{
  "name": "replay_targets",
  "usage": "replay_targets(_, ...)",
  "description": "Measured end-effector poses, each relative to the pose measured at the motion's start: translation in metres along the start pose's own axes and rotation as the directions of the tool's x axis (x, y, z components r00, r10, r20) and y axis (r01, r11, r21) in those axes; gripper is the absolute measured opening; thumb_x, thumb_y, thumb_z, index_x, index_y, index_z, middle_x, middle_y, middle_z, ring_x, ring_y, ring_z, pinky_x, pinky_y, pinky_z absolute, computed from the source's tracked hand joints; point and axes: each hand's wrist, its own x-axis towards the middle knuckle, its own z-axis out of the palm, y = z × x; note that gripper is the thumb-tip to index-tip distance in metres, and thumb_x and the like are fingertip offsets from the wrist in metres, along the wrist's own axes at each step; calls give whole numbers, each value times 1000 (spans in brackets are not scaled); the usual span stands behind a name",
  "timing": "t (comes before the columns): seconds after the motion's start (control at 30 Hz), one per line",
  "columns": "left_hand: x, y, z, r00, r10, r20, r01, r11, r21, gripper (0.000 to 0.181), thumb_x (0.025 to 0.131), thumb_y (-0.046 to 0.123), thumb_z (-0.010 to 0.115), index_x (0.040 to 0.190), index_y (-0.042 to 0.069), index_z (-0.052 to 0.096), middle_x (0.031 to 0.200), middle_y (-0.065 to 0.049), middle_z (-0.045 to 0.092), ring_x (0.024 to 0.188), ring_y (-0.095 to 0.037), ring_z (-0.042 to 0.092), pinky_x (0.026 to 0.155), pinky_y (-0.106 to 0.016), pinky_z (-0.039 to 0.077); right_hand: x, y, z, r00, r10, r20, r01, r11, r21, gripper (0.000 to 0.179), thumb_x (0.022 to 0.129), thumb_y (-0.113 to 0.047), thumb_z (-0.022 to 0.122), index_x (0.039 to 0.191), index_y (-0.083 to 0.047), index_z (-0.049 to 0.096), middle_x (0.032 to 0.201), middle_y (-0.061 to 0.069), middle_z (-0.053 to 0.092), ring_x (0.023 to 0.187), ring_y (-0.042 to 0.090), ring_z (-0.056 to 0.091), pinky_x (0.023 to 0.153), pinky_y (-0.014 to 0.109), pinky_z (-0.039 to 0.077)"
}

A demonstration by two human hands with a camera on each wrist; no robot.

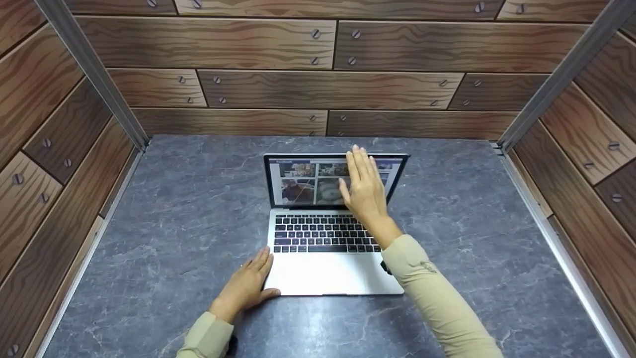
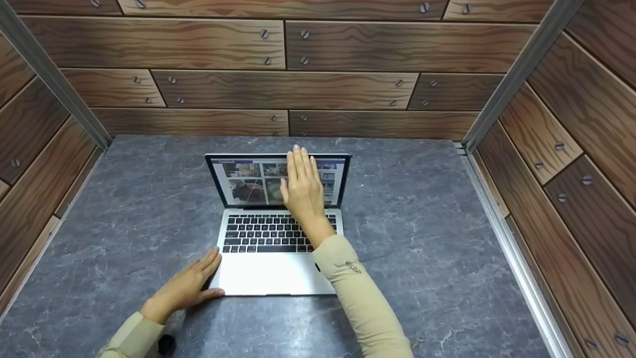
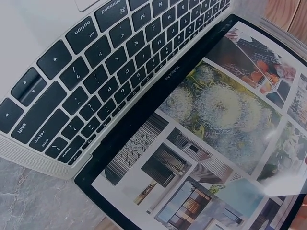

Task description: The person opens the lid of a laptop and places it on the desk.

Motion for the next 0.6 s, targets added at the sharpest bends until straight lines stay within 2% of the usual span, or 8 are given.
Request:
replay_targets(0.27, 1, 0, -1, 999, 27, -31, -27, 1000, -3, 86, 84, 46, 68, 145, -6, 36, 157, -23, 29, 148, -36, 29, 120, -53, 30, 7, 3, 2, 1000, 16, 15, -17, 1000, 7, 56, 87, -18, 66, 136, 5, 49, 144, 23, 50, 135, 37, 47, 118, 49, 36)
replay_targets(0.6, -1, -1, -1, 999, 31, -31, -32, 999, -18, 86, 85, 45, 68, 146, -5, 35, 157, -23, 28, 148, -36, 28, 120, -54, 30, 14, 7, 7, 998, 28, 54, -29, 999, 18, 57, 88, -18, 65, 137, 5, 48, 145, 22, 49, 137, 37, 45, 121, 49, 32)
